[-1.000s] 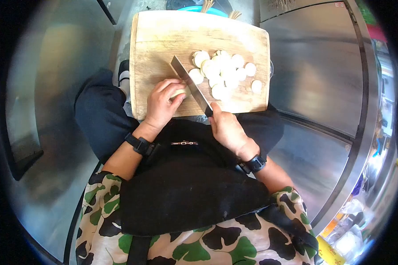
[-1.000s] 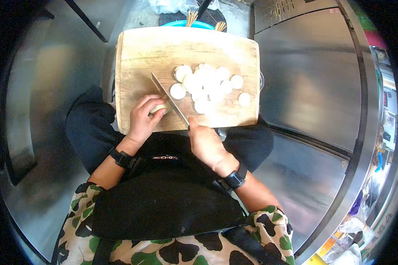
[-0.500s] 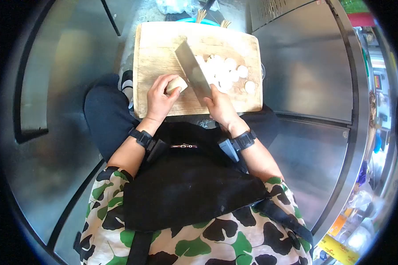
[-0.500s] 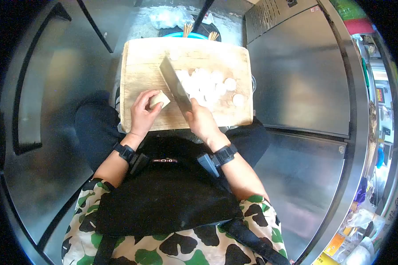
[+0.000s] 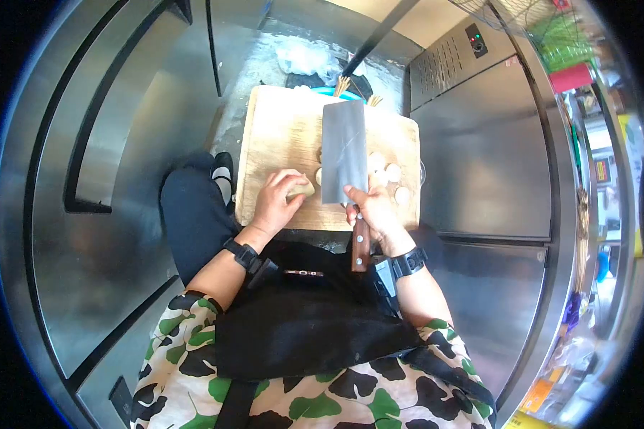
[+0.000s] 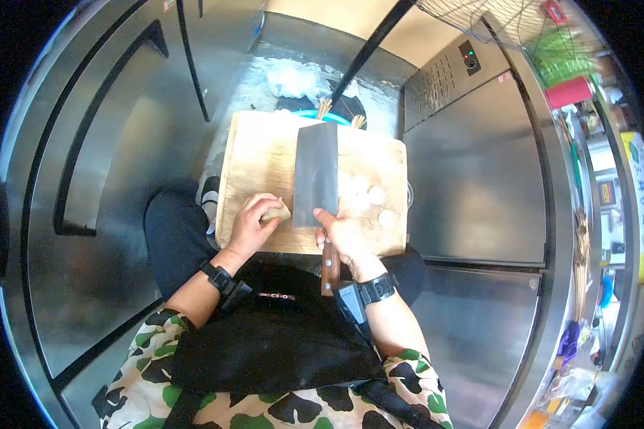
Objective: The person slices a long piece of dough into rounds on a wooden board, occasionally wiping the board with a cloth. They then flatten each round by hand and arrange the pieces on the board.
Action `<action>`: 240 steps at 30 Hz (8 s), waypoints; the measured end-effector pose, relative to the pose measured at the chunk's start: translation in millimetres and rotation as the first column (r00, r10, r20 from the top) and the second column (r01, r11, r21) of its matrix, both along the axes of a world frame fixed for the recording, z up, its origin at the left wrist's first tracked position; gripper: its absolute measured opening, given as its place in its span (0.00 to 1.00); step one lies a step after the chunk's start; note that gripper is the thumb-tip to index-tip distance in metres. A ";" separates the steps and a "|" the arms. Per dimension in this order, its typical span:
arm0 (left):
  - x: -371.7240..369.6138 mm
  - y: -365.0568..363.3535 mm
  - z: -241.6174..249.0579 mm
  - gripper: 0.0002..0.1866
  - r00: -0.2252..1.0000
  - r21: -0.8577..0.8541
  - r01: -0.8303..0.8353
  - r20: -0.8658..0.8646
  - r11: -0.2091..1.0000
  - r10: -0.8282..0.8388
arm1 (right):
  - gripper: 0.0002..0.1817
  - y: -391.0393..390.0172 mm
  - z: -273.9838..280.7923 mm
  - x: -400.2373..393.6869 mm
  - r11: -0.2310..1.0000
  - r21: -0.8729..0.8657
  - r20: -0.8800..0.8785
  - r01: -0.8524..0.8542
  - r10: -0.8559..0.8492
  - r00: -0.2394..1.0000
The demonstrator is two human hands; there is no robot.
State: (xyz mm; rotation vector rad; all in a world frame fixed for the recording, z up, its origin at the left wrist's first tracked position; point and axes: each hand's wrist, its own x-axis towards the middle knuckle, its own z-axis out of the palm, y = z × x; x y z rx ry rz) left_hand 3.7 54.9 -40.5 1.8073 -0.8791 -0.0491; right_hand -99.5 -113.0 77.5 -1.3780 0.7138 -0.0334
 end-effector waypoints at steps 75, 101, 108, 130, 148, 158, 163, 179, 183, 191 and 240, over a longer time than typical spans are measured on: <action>-25.7 -20.7 36.7 0.22 0.973 0.343 0.027 0.207 0.939 -0.104 | 0.17 -10.2 -30.2 -132.0 0.971 -0.186 -0.026 0.151 -0.158 0.987; -19.7 -12.6 18.9 0.16 0.985 0.197 0.047 0.151 0.979 -0.078 | 0.07 19.7 -12.2 -94.5 0.460 -0.706 -0.448 -0.539 0.301 0.842; -17.2 -13.7 17.3 0.14 0.994 0.207 0.045 0.090 0.977 -0.064 | 0.11 17.6 -20.8 -78.4 0.419 -0.613 -0.569 -0.670 0.354 0.742; -17.2 -13.3 0.9 0.15 1.000 0.093 0.030 0.001 0.995 -0.031 | 0.19 -8.6 -60.7 -27.0 0.475 -0.713 -0.373 -0.516 0.366 0.852; -22.1 -1.9 7.2 0.18 0.978 0.143 0.026 0.201 0.989 -0.055 | 0.09 20.9 -7.6 -84.8 0.405 -0.729 -0.453 -0.552 0.320 0.832; -20.6 -2.2 7.1 0.15 0.989 0.157 0.028 0.136 0.987 -0.050 | 0.09 25.5 1.5 -69.9 0.414 -0.609 -0.587 -0.677 0.338 0.735; -15.9 -3.6 3.2 0.13 0.995 0.134 0.024 0.092 0.991 -0.036 | 0.10 20.7 -12.5 -57.9 0.395 -0.551 -0.640 -0.735 0.365 0.676; -17.7 -5.1 -2.1 0.14 1.000 0.093 0.007 0.000 0.996 -0.007 | 0.17 12.5 -51.9 -26.0 0.442 -0.689 -0.453 -0.574 0.354 0.818; -21.4 -0.9 -1.4 0.16 0.994 0.056 -0.008 0.109 0.998 0.002 | 0.18 6.7 -56.4 -39.2 0.507 -0.753 -0.306 -0.419 0.293 0.906; -20.9 1.5 -3.9 0.16 0.971 0.072 -0.040 0.236 0.997 0.022 | 0.15 24.2 -7.8 -72.2 0.448 -0.749 -0.365 -0.487 0.334 0.869; -20.6 8.0 -9.4 0.13 0.990 0.015 -0.094 0.111 0.995 0.091 | 0.16 39.9 -11.5 -75.9 0.445 -0.756 -0.356 -0.481 0.337 0.872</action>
